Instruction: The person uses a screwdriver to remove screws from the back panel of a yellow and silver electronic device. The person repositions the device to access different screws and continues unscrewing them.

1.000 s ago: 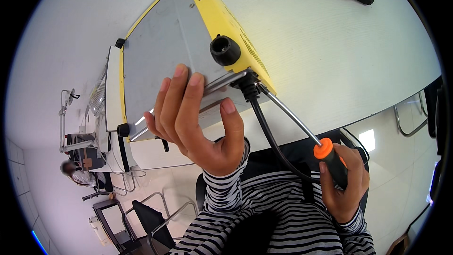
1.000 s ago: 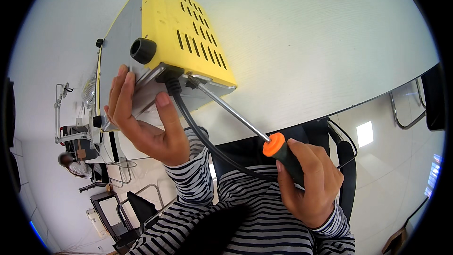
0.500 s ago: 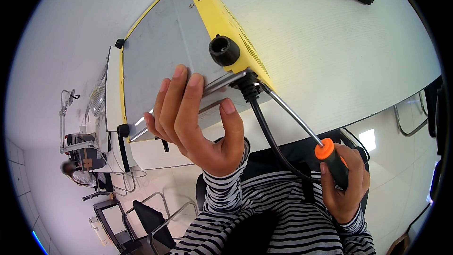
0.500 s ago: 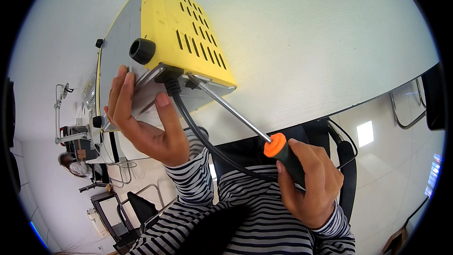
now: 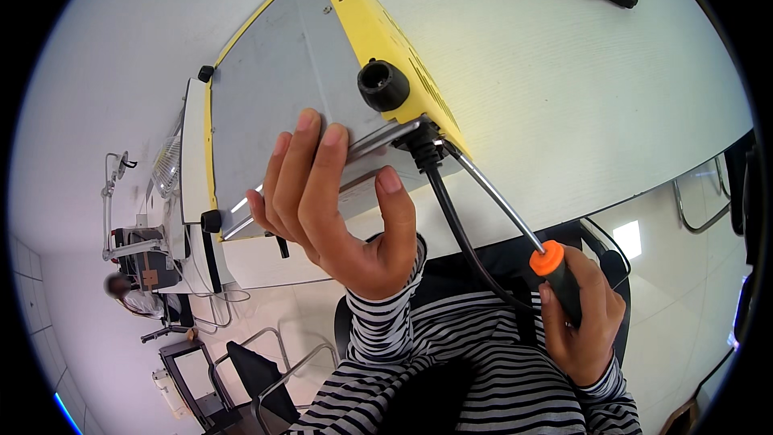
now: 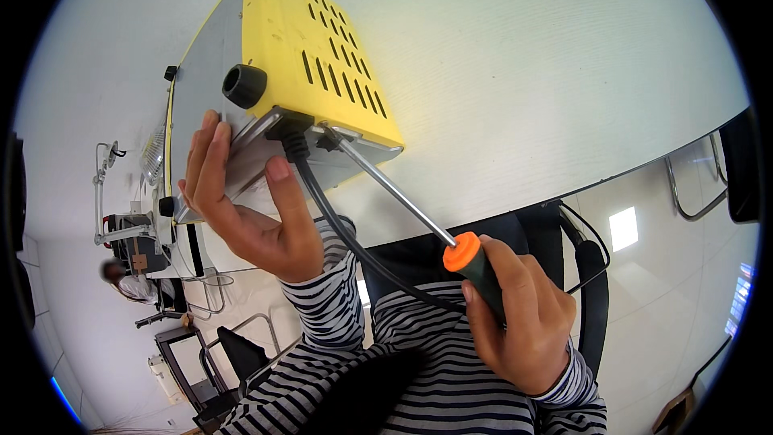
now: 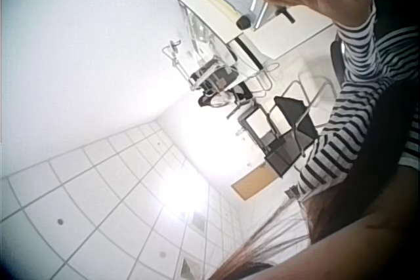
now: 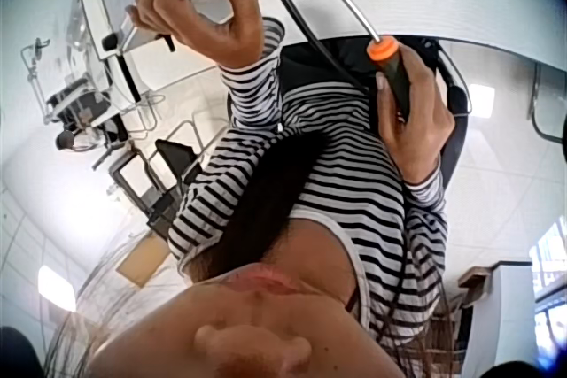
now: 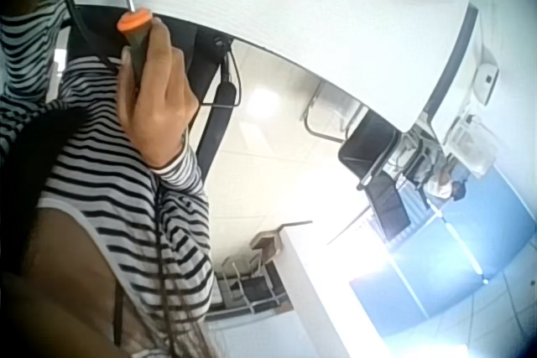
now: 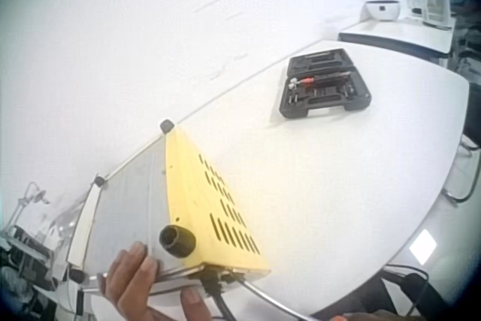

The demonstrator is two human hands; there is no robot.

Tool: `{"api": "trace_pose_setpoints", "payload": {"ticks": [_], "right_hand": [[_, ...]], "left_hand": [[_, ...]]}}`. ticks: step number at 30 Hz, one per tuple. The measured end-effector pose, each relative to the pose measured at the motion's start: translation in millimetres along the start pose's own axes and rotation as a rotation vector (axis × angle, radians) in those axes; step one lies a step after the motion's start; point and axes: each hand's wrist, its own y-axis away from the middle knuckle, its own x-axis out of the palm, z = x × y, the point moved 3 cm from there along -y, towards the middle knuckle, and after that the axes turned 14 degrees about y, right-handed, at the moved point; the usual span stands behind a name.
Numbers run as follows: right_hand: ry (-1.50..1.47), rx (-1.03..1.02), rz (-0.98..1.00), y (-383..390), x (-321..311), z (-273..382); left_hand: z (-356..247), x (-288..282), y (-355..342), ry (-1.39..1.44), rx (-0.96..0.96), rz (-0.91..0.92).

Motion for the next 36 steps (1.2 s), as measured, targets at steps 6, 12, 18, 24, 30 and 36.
{"api": "trace_pose_setpoints", "payload": {"ticks": [6,12,18,24,30,36], "right_hand": [[0.002,0.012,-0.009,-0.2,-0.7,0.8],[-0.084,0.011,-0.075,5.5,-12.3,-1.3],[-0.269,0.066,-0.158,20.6,-11.7,-4.4],[-0.114,-0.046,-0.263,20.9,-10.7,2.2],[0.319,-0.213,-0.452,27.5,-2.0,10.3],[0.605,-0.270,-0.574,29.5,-1.2,12.4]], "left_hand": [[-1.0,0.0,-0.3,0.003,-0.010,0.005],[-1.0,-0.1,0.3,-0.001,-0.021,0.002],[-1.8,0.3,-0.5,0.008,-0.018,0.001],[0.1,0.1,-0.1,0.018,-0.020,0.001],[-1.0,-0.6,0.0,0.011,-0.019,0.008],[-1.9,-0.8,-0.5,0.008,-0.017,0.015]]}}
